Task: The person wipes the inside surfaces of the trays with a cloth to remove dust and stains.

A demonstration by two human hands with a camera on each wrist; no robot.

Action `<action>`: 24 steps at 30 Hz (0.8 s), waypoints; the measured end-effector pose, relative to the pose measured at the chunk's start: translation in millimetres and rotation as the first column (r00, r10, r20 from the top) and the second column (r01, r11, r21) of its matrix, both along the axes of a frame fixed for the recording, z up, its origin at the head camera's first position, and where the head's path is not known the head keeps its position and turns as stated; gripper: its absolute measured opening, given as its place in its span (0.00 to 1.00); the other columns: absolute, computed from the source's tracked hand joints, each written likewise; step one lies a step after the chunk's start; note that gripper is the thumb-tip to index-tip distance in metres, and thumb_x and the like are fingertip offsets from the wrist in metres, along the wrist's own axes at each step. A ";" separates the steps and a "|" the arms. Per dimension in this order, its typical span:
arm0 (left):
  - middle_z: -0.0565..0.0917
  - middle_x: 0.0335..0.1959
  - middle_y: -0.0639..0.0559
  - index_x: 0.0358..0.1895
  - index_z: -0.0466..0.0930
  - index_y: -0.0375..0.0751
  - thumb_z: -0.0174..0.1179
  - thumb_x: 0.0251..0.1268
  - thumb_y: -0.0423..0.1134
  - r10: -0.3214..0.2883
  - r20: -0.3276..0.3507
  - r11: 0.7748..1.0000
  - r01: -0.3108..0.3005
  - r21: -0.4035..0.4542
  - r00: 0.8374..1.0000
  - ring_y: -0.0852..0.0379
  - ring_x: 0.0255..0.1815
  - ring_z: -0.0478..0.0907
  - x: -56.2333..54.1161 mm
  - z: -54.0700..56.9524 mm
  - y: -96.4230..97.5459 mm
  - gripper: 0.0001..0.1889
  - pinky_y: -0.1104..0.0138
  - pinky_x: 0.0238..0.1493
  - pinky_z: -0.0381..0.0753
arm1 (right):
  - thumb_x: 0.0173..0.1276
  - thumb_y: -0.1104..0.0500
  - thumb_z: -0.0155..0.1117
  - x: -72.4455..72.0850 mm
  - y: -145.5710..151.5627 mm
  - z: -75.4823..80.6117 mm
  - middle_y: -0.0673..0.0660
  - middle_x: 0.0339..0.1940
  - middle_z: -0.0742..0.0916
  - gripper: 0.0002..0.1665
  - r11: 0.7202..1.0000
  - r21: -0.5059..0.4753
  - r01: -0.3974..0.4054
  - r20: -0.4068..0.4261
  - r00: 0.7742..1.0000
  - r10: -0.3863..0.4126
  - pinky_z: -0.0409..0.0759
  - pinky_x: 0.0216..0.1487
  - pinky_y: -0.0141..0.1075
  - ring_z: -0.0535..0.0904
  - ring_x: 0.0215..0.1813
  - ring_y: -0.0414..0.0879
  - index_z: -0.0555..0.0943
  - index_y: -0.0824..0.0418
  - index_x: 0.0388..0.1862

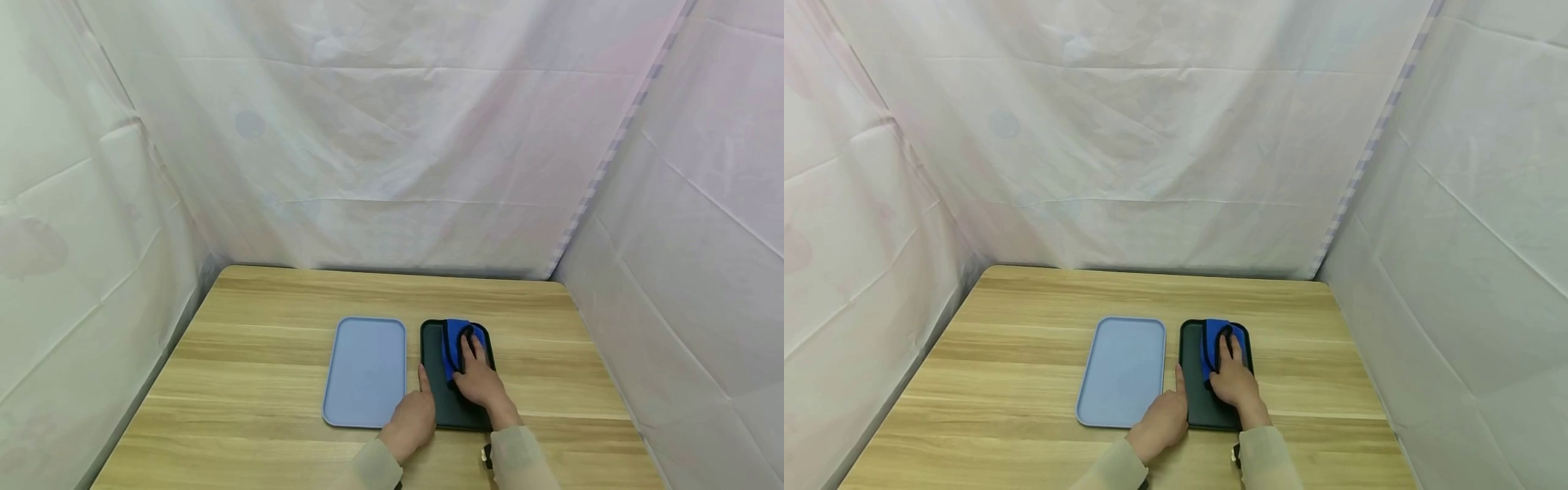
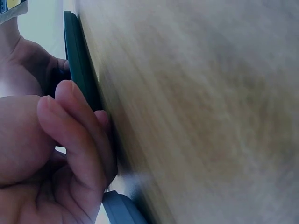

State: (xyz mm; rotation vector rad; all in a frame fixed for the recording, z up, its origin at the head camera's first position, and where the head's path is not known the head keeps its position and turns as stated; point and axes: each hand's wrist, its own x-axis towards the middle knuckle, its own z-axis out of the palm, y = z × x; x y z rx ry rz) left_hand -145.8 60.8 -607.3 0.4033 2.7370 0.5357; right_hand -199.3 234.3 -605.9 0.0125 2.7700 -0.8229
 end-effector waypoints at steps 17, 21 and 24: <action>0.78 0.16 0.48 0.82 0.42 0.24 0.68 0.65 0.34 0.015 0.016 1.000 -0.015 0.001 1.000 0.58 0.15 0.73 0.2 -0.4 1.7 0.51 0.65 0.22 0.76 | 0.73 0.56 0.61 0.1 -20.8 -6.9 0.65 0.87 0.46 0.52 0.999 0.000 0.041 0.002 0.999 -0.041 0.68 0.24 0.40 0.73 0.20 0.49 0.45 0.56 0.88; 0.78 0.16 0.48 0.82 0.42 0.25 0.69 0.64 0.33 0.021 0.016 1.000 -0.021 0.005 1.000 0.58 0.15 0.73 -0.3 -0.7 1.9 0.51 0.65 0.21 0.76 | 0.74 0.56 0.60 -0.4 -25.1 -7.6 0.63 0.88 0.46 0.52 0.999 -0.006 0.043 0.010 0.999 -0.043 0.68 0.22 0.40 0.72 0.19 0.49 0.44 0.54 0.88; 0.79 0.17 0.47 0.82 0.42 0.25 0.69 0.64 0.33 0.023 0.025 1.000 -0.023 0.006 0.999 0.58 0.15 0.73 -1.1 -1.6 1.8 0.52 0.65 0.22 0.76 | 0.73 0.55 0.61 0.2 -28.8 -6.4 0.64 0.88 0.46 0.52 0.999 -0.003 0.045 0.010 0.999 -0.045 0.68 0.23 0.41 0.73 0.20 0.50 0.44 0.54 0.88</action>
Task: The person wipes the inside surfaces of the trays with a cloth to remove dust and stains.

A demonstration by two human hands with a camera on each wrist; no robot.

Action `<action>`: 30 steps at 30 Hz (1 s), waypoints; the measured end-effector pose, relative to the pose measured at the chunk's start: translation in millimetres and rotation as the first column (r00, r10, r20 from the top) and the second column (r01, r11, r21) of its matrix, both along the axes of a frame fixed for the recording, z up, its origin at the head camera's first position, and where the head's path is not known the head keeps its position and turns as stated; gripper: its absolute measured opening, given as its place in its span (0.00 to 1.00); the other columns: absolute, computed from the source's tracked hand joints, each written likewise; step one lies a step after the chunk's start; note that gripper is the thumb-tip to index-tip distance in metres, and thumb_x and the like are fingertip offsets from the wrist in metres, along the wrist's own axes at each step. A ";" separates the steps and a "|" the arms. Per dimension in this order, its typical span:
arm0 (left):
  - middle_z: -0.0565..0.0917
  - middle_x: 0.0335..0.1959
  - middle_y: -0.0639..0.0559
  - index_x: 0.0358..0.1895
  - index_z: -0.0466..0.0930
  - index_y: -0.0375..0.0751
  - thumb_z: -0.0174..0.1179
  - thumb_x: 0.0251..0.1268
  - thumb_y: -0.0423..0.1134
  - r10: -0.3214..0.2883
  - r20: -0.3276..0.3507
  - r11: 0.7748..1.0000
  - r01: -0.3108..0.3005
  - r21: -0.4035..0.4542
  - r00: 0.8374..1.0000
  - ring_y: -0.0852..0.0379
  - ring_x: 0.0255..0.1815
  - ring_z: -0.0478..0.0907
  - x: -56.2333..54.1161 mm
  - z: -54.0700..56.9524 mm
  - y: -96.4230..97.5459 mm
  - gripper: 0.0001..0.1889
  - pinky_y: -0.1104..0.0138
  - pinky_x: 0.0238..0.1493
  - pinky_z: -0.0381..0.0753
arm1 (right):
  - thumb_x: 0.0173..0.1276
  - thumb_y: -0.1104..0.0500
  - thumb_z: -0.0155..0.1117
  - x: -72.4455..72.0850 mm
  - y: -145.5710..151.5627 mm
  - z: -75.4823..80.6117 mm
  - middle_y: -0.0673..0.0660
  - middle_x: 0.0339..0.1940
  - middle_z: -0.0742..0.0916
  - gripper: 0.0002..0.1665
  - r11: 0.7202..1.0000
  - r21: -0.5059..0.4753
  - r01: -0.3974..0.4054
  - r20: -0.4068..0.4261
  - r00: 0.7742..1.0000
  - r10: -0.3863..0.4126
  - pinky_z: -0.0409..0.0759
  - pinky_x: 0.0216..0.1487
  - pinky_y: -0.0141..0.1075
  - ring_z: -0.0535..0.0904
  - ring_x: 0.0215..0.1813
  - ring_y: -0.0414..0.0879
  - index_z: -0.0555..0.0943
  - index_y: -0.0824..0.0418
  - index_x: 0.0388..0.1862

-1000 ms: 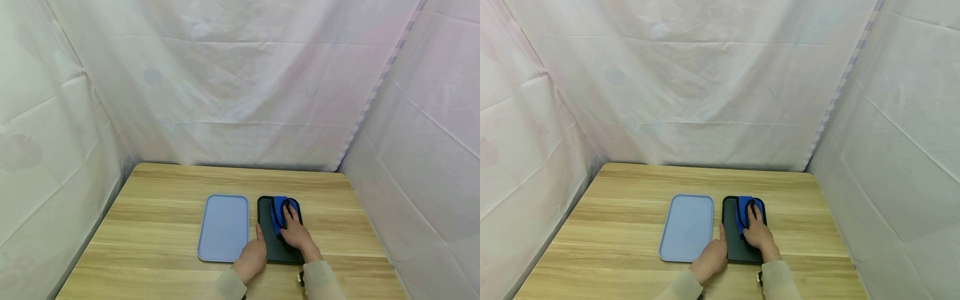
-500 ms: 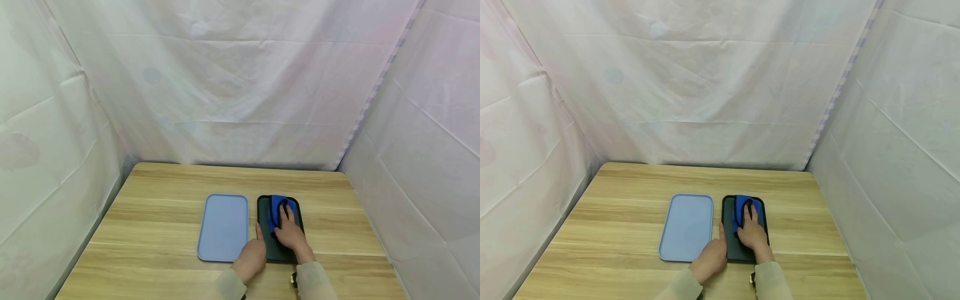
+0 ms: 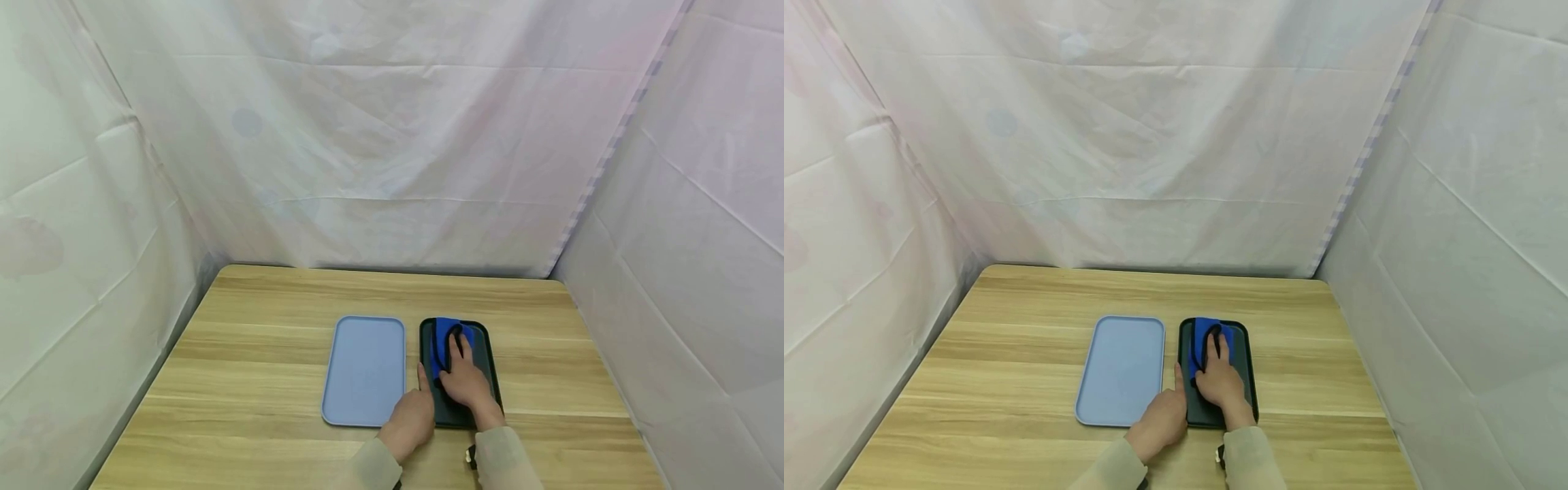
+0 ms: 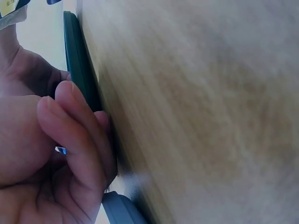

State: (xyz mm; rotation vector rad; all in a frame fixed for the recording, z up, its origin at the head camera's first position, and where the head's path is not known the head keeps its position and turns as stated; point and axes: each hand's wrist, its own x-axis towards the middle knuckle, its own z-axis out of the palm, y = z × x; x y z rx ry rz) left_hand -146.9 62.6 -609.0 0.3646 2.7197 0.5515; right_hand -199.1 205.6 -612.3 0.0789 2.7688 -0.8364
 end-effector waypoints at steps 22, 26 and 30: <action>0.78 0.15 0.48 0.82 0.44 0.25 0.69 0.65 0.35 -0.017 -0.009 1.000 0.017 -0.012 1.000 0.56 0.15 0.74 0.6 3.8 -3.4 0.50 0.65 0.22 0.78 | 0.71 0.45 0.68 4.0 -20.2 1.4 0.67 0.87 0.50 0.56 1.000 0.029 0.004 -0.049 0.999 -0.002 0.73 0.27 0.43 0.80 0.27 0.51 0.49 0.59 0.87; 0.79 0.17 0.47 0.82 0.45 0.25 0.70 0.65 0.35 -0.011 -0.004 1.000 0.011 0.006 1.000 0.56 0.16 0.75 1.0 3.5 -3.3 0.51 0.65 0.23 0.79 | 0.71 0.46 0.70 6.1 -19.6 -0.3 0.66 0.87 0.50 0.57 1.000 0.030 -0.003 -0.046 0.999 0.005 0.73 0.27 0.43 0.82 0.29 0.51 0.49 0.58 0.87; 0.79 0.18 0.46 0.81 0.45 0.24 0.70 0.64 0.35 -0.009 0.000 1.000 0.009 0.016 1.000 0.56 0.17 0.75 1.2 3.2 -3.5 0.51 0.65 0.24 0.79 | 0.69 0.47 0.71 9.1 -17.9 0.3 0.66 0.87 0.51 0.58 0.999 0.029 -0.012 -0.045 0.999 0.013 0.73 0.26 0.43 0.81 0.29 0.51 0.49 0.58 0.87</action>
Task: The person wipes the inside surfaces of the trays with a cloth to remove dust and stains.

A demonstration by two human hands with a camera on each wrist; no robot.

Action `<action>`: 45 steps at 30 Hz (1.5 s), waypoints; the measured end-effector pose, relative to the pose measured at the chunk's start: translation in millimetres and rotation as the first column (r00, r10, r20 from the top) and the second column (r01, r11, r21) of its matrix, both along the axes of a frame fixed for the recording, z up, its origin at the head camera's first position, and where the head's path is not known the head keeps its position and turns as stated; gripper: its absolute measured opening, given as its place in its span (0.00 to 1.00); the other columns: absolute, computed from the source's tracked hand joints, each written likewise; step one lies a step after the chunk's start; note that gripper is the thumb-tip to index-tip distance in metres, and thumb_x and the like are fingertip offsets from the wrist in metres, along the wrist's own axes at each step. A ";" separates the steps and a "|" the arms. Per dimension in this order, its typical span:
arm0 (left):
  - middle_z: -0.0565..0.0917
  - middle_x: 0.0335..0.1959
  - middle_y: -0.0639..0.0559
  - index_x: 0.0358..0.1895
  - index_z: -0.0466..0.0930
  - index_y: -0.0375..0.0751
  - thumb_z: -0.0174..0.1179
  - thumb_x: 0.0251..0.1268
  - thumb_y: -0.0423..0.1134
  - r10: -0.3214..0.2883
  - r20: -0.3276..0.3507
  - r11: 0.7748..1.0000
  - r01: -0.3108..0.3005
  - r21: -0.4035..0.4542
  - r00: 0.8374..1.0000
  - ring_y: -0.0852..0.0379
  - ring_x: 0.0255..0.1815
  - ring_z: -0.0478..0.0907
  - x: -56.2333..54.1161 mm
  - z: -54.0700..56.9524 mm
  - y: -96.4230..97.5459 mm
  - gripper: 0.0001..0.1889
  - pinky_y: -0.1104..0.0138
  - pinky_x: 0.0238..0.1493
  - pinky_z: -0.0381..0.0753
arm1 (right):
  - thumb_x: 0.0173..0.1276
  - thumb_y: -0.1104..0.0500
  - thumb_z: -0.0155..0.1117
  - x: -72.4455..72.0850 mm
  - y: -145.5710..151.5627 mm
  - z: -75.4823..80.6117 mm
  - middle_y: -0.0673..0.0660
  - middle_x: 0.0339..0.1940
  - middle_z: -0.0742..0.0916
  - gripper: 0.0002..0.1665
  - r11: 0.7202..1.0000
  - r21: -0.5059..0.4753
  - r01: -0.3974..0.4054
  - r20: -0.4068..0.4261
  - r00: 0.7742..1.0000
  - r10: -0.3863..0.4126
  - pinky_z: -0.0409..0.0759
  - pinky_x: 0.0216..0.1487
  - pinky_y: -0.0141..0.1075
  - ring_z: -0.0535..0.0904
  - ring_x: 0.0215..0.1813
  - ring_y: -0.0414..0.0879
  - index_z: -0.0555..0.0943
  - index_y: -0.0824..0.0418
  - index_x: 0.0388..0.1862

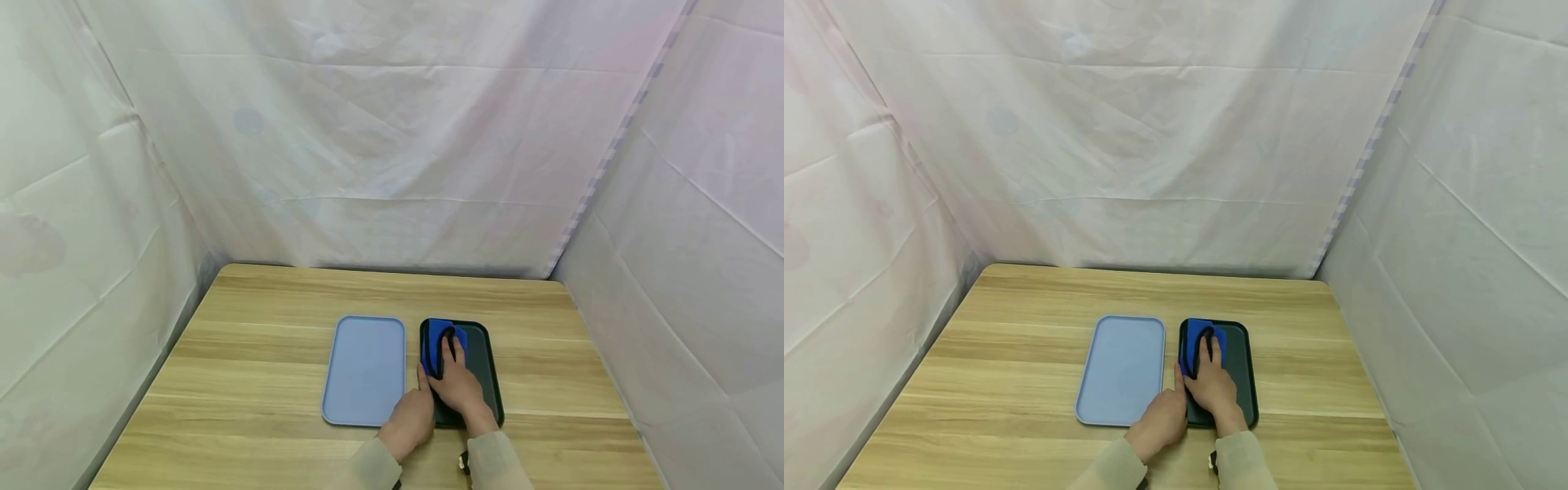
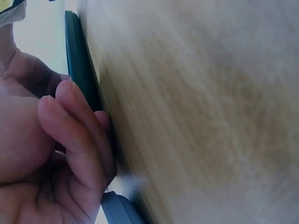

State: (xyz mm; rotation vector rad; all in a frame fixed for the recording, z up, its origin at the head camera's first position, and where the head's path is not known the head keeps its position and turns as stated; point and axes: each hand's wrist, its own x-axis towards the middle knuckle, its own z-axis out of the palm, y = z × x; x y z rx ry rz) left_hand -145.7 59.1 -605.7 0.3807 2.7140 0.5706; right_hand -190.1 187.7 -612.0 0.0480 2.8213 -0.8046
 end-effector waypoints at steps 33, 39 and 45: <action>0.84 0.27 0.41 0.76 0.56 0.17 0.67 0.65 0.32 -0.007 -0.068 1.000 0.008 0.020 0.998 0.53 0.24 0.81 3.2 -2.2 -0.4 0.41 0.63 0.28 0.81 | 0.71 0.47 0.70 25.4 -1.3 2.7 0.65 0.87 0.51 0.55 1.000 -0.015 -0.021 0.001 1.000 0.021 0.69 0.22 0.40 0.75 0.23 0.47 0.50 0.55 0.87; 0.83 0.25 0.42 0.75 0.58 0.16 0.67 0.65 0.31 -0.019 -0.078 0.999 0.021 0.031 0.997 0.54 0.23 0.79 4.3 0.1 -1.6 0.40 0.64 0.27 0.80 | 0.71 0.47 0.70 30.0 -0.2 0.6 0.65 0.87 0.51 0.55 1.000 -0.010 -0.021 0.003 1.000 0.022 0.69 0.23 0.40 0.75 0.24 0.47 0.50 0.55 0.87; 0.83 0.25 0.42 0.75 0.58 0.16 0.66 0.64 0.30 -0.008 -0.088 0.999 0.012 0.050 0.996 0.56 0.21 0.77 5.3 0.8 -2.2 0.39 0.64 0.24 0.78 | 0.71 0.48 0.70 34.0 0.7 1.8 0.65 0.87 0.51 0.56 0.999 -0.008 -0.033 -0.003 0.999 0.033 0.69 0.23 0.40 0.76 0.24 0.47 0.50 0.56 0.87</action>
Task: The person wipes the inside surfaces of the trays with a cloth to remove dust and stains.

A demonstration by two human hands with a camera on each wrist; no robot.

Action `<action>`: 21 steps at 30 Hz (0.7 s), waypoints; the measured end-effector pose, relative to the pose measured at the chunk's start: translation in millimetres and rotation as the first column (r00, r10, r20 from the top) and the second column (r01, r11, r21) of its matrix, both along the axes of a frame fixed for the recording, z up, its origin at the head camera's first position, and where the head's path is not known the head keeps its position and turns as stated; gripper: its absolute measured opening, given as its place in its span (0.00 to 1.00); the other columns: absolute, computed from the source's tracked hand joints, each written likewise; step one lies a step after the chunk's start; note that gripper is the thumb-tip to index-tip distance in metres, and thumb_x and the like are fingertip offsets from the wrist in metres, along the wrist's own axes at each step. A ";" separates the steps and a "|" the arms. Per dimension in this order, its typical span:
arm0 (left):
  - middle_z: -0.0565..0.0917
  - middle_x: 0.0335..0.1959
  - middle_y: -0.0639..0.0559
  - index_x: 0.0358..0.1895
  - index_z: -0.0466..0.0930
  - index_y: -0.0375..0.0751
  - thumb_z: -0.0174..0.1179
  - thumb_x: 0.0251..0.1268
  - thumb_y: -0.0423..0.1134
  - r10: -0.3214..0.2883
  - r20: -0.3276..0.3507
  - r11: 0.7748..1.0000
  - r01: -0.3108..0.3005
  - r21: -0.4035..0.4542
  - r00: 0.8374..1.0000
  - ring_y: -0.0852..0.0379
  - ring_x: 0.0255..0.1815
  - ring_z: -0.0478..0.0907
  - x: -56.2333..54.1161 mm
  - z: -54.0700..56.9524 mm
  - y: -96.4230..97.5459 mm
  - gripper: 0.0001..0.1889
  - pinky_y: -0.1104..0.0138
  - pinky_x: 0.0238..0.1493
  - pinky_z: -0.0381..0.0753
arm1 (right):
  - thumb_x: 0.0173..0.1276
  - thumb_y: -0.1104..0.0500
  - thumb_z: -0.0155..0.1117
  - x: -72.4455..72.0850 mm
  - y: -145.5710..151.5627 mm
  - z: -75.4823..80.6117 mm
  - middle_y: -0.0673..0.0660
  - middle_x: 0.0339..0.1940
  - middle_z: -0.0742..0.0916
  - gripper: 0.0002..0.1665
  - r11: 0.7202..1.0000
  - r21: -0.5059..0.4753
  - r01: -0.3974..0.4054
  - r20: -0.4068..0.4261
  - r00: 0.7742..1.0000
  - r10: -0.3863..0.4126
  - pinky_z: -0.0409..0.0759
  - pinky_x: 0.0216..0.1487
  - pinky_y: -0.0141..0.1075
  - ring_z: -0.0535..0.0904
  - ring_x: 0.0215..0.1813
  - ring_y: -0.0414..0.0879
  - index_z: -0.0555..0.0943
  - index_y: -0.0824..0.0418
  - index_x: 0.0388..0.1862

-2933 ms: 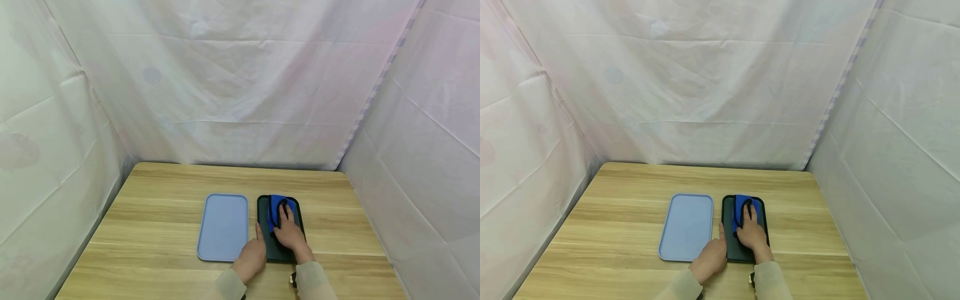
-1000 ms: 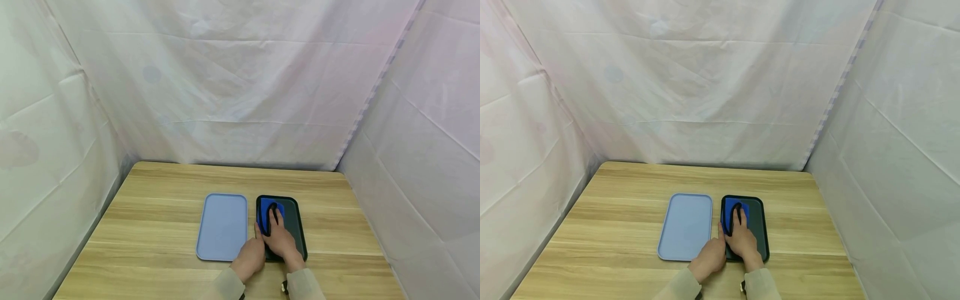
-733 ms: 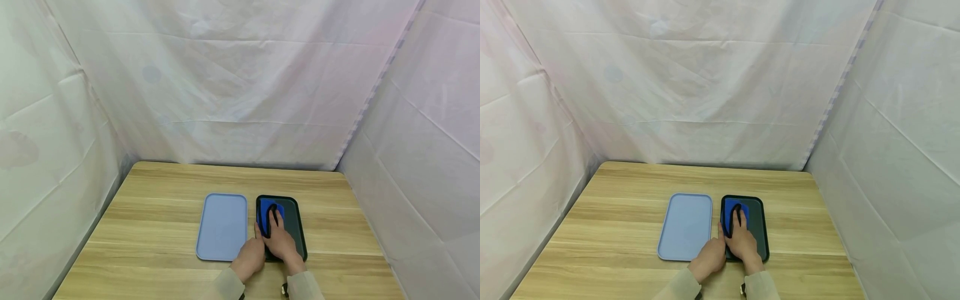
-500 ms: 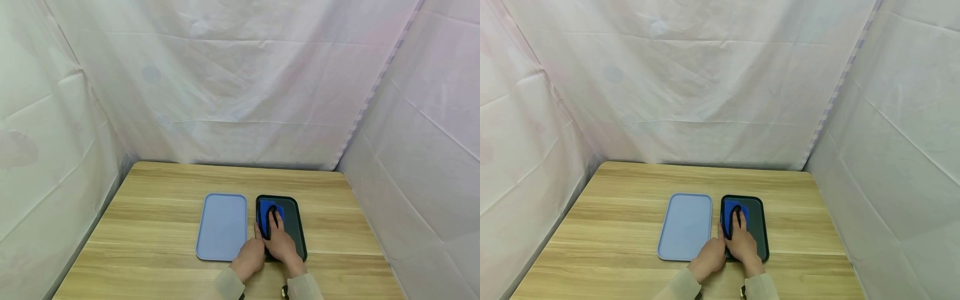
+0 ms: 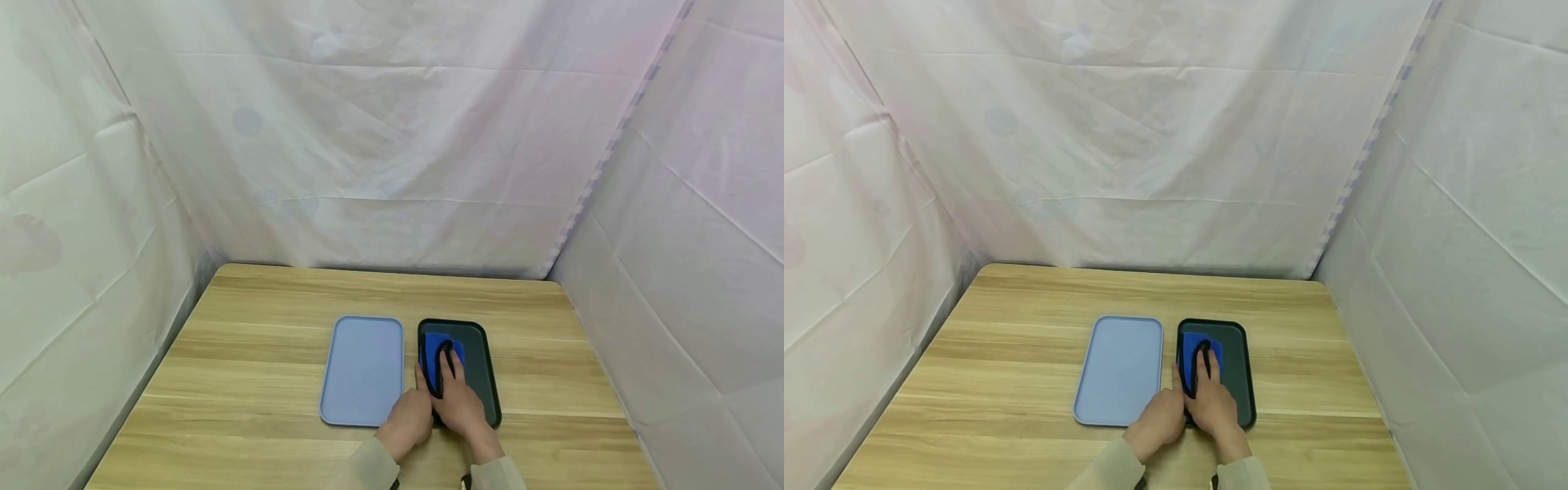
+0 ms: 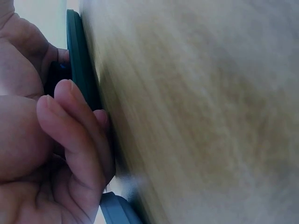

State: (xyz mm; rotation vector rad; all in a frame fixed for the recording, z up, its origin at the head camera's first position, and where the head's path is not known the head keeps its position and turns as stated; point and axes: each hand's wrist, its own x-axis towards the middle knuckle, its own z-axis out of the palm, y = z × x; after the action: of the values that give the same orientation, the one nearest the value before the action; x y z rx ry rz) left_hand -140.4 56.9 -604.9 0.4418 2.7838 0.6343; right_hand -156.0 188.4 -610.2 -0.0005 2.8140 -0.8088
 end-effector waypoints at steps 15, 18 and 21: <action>0.81 0.21 0.43 0.79 0.48 0.20 0.65 0.67 0.31 0.015 0.030 1.000 -0.015 0.011 0.999 0.55 0.19 0.76 -2.9 -3.3 1.7 0.45 0.65 0.23 0.78 | 0.71 0.45 0.70 9.3 8.9 -1.1 0.63 0.88 0.50 0.56 0.998 -0.046 -0.043 0.013 0.999 0.044 0.71 0.24 0.39 0.77 0.27 0.45 0.49 0.54 0.87; 0.81 0.20 0.44 0.80 0.46 0.21 0.64 0.68 0.32 0.021 0.041 1.000 -0.021 0.003 0.999 0.55 0.18 0.76 -3.5 -3.3 2.4 0.45 0.65 0.23 0.78 | 0.70 0.45 0.71 10.3 13.9 -1.5 0.62 0.88 0.50 0.56 0.997 -0.057 -0.059 0.009 0.998 0.059 0.73 0.27 0.39 0.82 0.33 0.47 0.49 0.53 0.87; 0.81 0.21 0.44 0.80 0.45 0.21 0.63 0.70 0.33 0.020 0.047 1.000 -0.019 -0.003 0.999 0.56 0.18 0.76 -4.5 -3.1 2.8 0.45 0.65 0.24 0.79 | 0.70 0.44 0.71 10.8 19.1 -2.0 0.60 0.88 0.51 0.57 0.996 -0.061 -0.072 0.008 0.997 0.072 0.76 0.31 0.40 0.85 0.41 0.51 0.50 0.51 0.87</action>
State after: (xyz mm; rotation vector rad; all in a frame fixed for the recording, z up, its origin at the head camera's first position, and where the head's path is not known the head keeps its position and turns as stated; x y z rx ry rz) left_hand -144.9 59.7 -608.0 0.3946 2.7477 0.6370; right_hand -145.3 207.5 -612.2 -0.1065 2.7615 -0.8741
